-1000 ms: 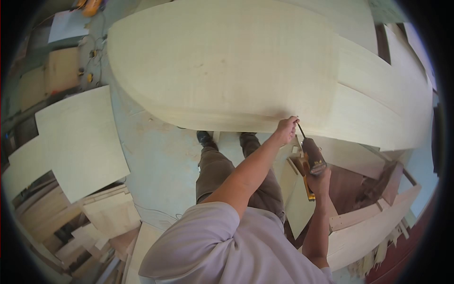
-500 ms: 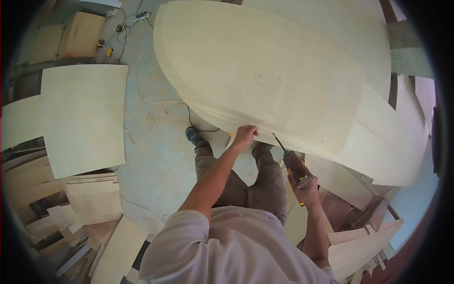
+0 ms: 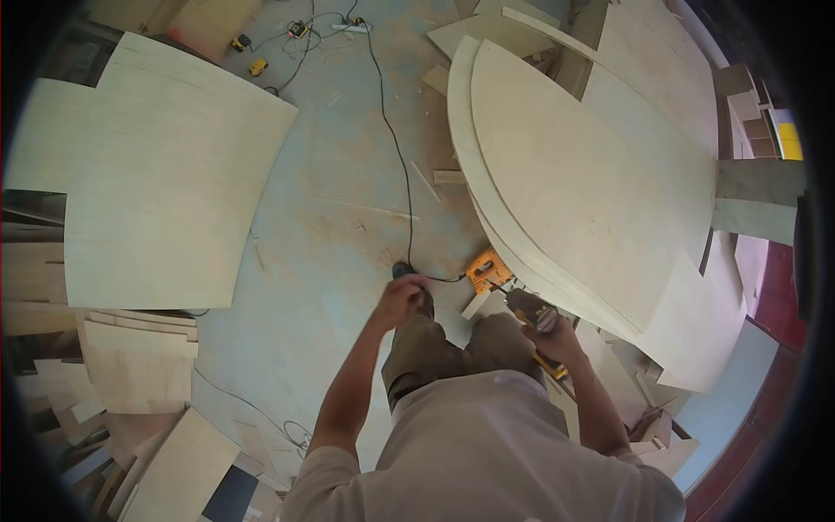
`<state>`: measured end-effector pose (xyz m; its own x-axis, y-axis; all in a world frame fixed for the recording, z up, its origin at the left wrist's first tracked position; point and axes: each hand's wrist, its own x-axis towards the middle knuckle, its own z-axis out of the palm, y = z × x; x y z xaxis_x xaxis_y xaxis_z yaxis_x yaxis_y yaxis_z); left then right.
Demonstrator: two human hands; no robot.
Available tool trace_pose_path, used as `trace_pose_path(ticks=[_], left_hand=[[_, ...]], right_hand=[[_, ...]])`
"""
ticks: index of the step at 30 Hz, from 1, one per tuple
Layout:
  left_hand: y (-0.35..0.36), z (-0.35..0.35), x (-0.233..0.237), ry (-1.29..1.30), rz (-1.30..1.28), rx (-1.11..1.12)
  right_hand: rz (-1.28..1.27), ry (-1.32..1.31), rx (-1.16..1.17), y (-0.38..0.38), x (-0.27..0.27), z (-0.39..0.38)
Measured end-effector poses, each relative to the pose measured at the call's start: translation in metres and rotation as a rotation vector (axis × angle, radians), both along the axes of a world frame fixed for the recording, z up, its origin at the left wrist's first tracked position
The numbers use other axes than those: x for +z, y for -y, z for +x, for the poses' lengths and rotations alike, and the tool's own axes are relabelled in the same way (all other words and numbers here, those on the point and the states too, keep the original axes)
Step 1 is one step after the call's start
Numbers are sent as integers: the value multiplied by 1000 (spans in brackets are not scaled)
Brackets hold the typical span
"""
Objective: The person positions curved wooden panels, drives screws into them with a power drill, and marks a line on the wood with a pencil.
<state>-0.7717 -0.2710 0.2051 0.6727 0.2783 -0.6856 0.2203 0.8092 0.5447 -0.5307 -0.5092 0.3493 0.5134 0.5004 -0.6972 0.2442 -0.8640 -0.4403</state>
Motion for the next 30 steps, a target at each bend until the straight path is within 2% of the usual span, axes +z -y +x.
trace_pose_path(ticks=[3, 4, 7, 9, 13, 17, 18, 21, 22, 23, 24, 26, 29, 30], left_hand=[[-63, -53, 3, -1, 127, 96], [-80, -62, 6, -19, 158, 145], [-121, -71, 18, -74, 229, 257], [-137, -65, 24, -115, 235, 304], [-175, -38, 12, -168, 201, 219], [-224, 13, 1, -190, 177, 98], [-239, 31, -3, -204, 156, 42], [-280, 83, -20, -242, 244, -146], [-297, 107, -14, -234, 159, -175], [-310, 128, -10, -233, 189, -233], [-324, 151, 1, -228, 243, -295], [-351, 197, 9, -183, 345, -370], [-389, 240, -38, -7, 604, -473], [-404, 258, -36, -1, 638, -535]], right_hand=[[208, 14, 142, -50, -9, -5], [139, 18, 189, -69, -7, -5], [149, 81, 287, -112, -20, -1], [145, 105, 260, -131, -23, -3], [99, 34, 149, -165, -34, 10], [5, 16, 110, -199, -46, 34], [59, 8, 77, -208, -59, 42], [35, -13, 30, -266, -37, 79], [52, 18, 46, -277, -48, 93], [62, 46, 57, -282, -59, 102], [-10, 39, 57, -308, -37, 117], [9, 46, -40, -335, -28, 140], [25, 77, -144, -355, -11, 163], [44, 83, -189, -358, -10, 169]])
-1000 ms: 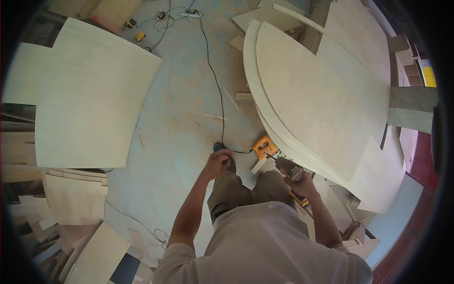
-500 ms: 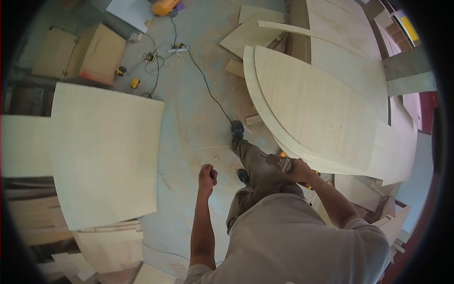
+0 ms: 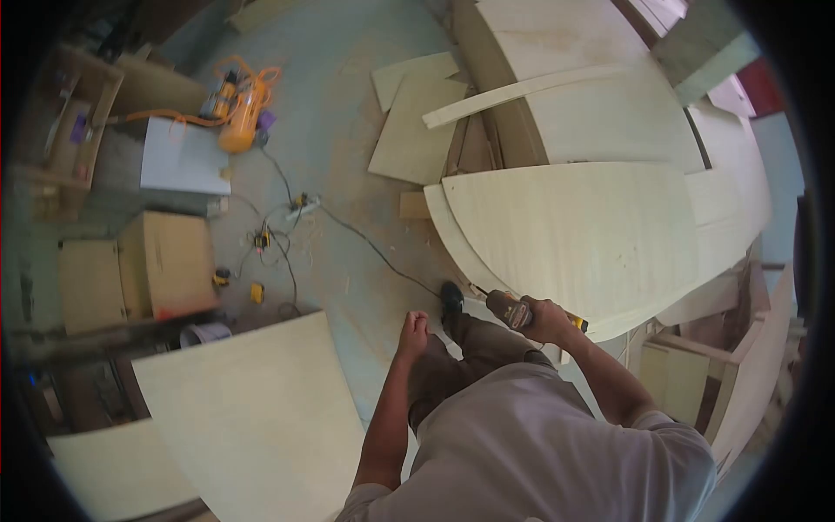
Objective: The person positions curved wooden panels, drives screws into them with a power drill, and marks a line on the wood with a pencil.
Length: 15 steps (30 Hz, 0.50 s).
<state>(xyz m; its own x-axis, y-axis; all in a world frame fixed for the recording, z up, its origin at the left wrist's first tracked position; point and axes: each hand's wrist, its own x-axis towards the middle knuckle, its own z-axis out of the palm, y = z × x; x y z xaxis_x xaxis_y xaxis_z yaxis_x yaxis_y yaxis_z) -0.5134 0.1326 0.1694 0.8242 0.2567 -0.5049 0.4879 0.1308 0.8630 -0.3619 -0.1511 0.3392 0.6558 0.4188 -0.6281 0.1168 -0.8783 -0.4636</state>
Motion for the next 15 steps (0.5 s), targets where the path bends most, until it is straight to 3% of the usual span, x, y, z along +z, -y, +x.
trace_pose_path(ticks=[5, 9, 15], left_hand=[[-45, 77, -4, 0, 262, -390], [-66, 138, 9, -132, 1, -652], [-116, 218, 30, -226, -71, -1013]], right_hand=[[-84, -7, -278, 6, -8, 2], [-226, -93, -453, 6, -15, -15], [-334, -104, -720, -56, -13, -59]])
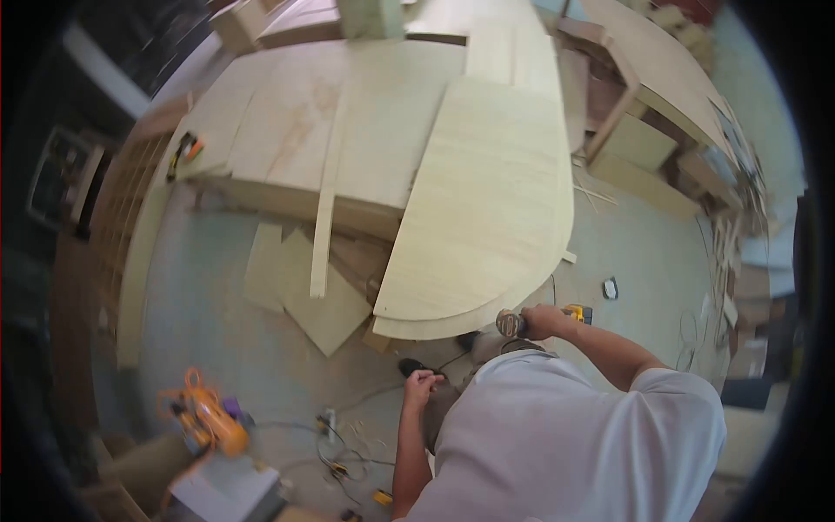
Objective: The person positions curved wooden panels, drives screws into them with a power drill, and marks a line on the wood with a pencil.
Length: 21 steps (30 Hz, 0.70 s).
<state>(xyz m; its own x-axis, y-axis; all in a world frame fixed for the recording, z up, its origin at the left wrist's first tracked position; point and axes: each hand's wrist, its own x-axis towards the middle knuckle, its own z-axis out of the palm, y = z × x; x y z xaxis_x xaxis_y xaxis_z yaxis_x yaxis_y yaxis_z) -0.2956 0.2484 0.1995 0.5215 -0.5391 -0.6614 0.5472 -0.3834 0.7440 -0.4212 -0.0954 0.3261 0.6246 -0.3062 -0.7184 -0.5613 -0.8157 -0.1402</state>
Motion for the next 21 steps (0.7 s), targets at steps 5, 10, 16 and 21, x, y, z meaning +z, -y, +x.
trace_pose_path(ticks=[5, 10, 16, 21], left_hand=[[-57, 92, -31, -124, 107, -160], [-20, 144, -10, -2, 153, -313], [74, 141, 20, 3, 112, -462], [142, 100, 26, 121, 149, -645]], right_hand=[[140, 176, -366, -83, -13, -38], [158, 223, -656, -102, -16, -77], [142, 215, -828, -106, -24, -106], [172, 311, -897, -87, -26, -124]])
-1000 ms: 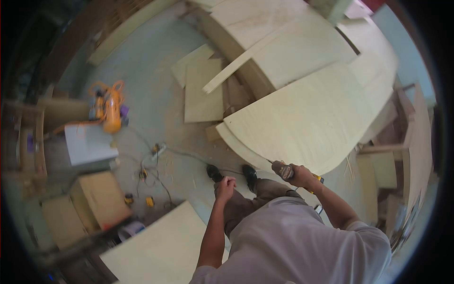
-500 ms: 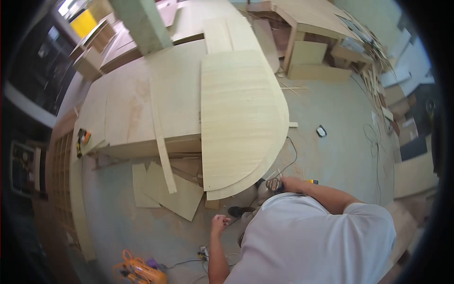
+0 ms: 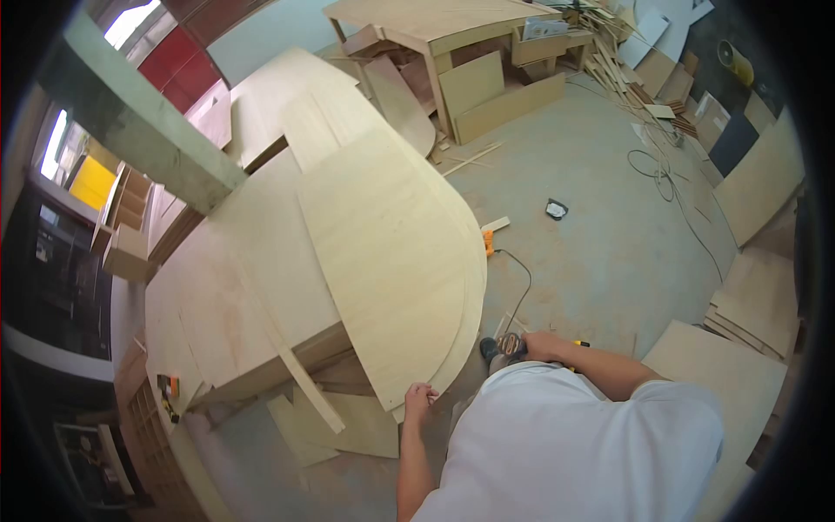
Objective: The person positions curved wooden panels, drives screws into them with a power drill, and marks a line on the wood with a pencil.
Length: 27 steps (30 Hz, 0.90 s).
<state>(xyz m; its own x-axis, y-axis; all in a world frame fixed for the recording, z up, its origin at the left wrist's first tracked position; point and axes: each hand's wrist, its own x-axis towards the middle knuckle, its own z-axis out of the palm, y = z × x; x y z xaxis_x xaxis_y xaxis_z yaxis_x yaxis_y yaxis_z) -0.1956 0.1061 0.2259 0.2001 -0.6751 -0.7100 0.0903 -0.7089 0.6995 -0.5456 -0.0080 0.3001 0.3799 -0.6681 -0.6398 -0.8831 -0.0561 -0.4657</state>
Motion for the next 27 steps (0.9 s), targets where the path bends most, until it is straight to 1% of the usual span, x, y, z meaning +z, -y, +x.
trace_pose_path(ticks=[3, 5, 6, 9, 10, 12, 14, 15, 16, 18, 21, 24, 27], left_hand=[[11, -18, 0, -58, 31, -49], [12, -27, -16, -67, 18, -84], [13, -31, -17, -68, 17, -104], [9, -48, -11, 8, 11, -147], [9, -53, -8, 9, 44, -165], [9, -58, -6, 12, 102, -192], [13, -59, -8, -2, 77, -218], [14, -54, -7, -3, 69, -236], [14, -47, -1, -1, 85, -218], [22, -40, 12, -8, 101, -184], [25, -19, 12, 50, 128, -73], [22, -3, 7, 84, 140, -27], [20, 4, 1, 55, 158, -44]], right_hand=[[37, -16, 22, 10, -17, -10], [69, -65, 64, 21, -29, -15], [77, -83, 83, 25, -34, -19], [95, -56, -2, 34, -62, -41], [109, -90, -26, 36, -82, -51], [130, -157, -66, 31, -139, -75], [84, -226, -240, 18, -164, -98], [112, -271, -265, 13, -172, -109], [140, -315, -292, 6, -176, -119], [301, -369, -343, -5, -179, -136], [462, -412, -452, -17, -149, -145], [459, -385, -601, -37, -159, -141], [400, -313, -586, -48, -175, -122]])
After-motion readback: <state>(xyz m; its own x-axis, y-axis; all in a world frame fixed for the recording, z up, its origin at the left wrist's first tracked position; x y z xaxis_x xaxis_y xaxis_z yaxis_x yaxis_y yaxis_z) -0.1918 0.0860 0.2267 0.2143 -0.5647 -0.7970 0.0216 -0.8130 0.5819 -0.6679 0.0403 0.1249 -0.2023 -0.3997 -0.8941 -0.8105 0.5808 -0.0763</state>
